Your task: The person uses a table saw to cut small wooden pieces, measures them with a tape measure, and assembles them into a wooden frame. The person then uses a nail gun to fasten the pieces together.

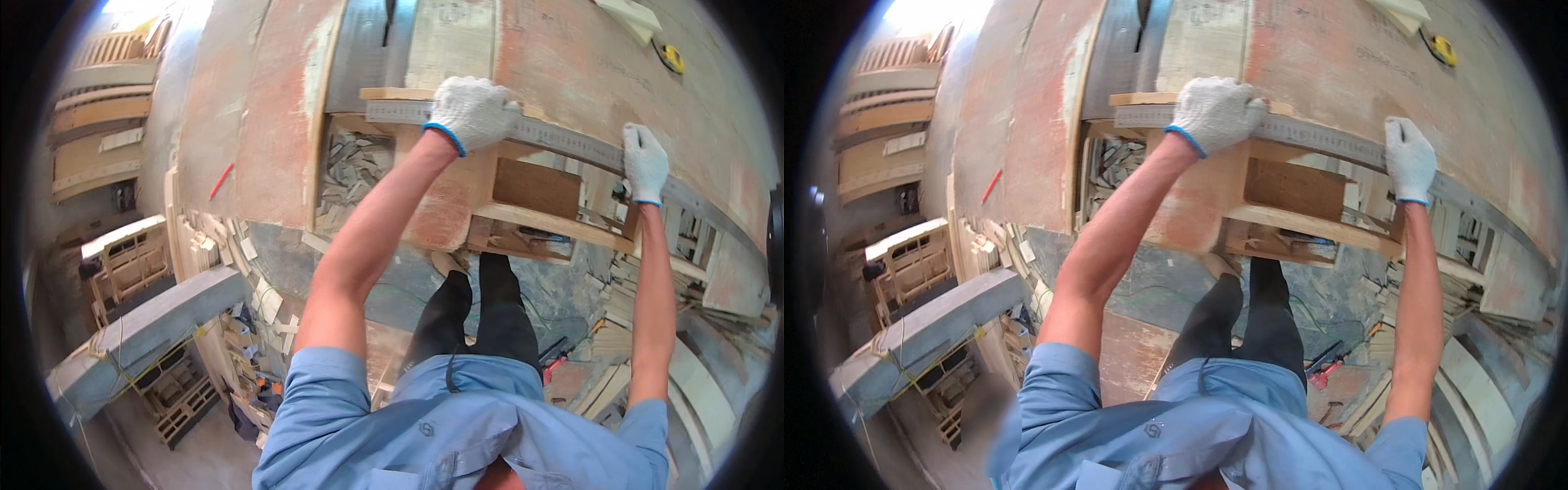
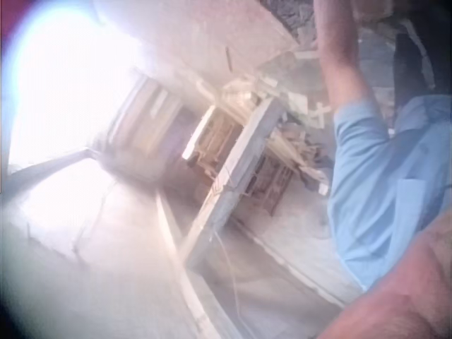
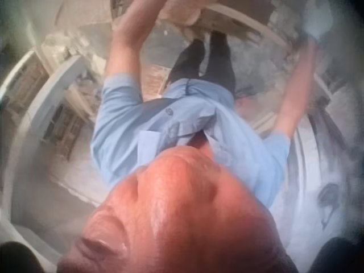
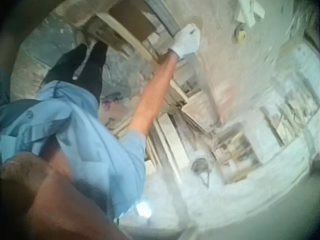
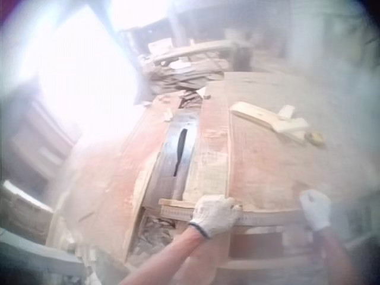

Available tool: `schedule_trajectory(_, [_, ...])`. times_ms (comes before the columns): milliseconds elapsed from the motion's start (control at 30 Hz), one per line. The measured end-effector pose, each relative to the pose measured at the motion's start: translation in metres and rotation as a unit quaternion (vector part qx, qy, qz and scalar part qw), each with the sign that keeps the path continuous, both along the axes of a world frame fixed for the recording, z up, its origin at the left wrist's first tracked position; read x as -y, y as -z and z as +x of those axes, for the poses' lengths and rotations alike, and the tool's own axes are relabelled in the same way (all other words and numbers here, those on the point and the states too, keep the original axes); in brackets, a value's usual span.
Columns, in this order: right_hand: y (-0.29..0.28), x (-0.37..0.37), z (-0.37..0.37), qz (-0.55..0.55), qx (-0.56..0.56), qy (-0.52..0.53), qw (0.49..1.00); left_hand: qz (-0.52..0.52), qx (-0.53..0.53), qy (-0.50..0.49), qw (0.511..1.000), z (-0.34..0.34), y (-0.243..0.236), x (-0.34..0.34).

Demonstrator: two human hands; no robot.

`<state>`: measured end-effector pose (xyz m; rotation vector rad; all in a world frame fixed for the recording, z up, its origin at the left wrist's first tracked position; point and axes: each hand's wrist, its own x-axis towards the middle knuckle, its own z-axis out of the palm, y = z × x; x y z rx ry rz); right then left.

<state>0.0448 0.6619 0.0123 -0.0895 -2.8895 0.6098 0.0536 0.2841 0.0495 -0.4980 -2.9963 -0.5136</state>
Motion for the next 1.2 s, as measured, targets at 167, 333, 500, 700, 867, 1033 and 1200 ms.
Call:
schedule_trajectory(167, [-0.012, 0.012, 0.001, 0.003, 0.004, 0.014, 1.0, -0.003, -0.009, 0.02, 1.0, -0.002, 0.0, 0.001])
schedule_trajectory(333, [-0.015, 0.013, 0.003, -0.009, 0.005, 0.019, 1.0, 0.004, -0.042, 0.032, 0.999, -0.004, 0.01, 0.001])
schedule_trajectory(500, [-0.014, 0.014, 0.005, -0.03, 0.006, 0.017, 0.999, 0.001, -0.042, 0.037, 0.998, -0.005, 0.011, 0.003])
schedule_trajectory(700, [-0.008, 0.01, 0.004, -0.012, -0.006, 0.011, 1.0, 0.005, -0.036, 0.032, 0.999, -0.004, 0.006, 0.001])
schedule_trajectory(867, [-0.01, 0.01, 0.004, -0.01, -0.01, 0.004, 1.0, 0.024, -0.039, 0.025, 0.999, -0.003, 0.006, 0.001])
schedule_trajectory(1033, [-0.009, 0.01, 0.005, -0.014, -0.026, 0.006, 1.0, 0.021, -0.046, 0.025, 0.998, -0.002, 0.004, 0.001])
schedule_trajectory(1200, [-0.007, 0.009, 0.005, -0.025, -0.039, 0.008, 0.999, 0.015, -0.018, 0.007, 1.0, 0.001, 0.0, 0.001])
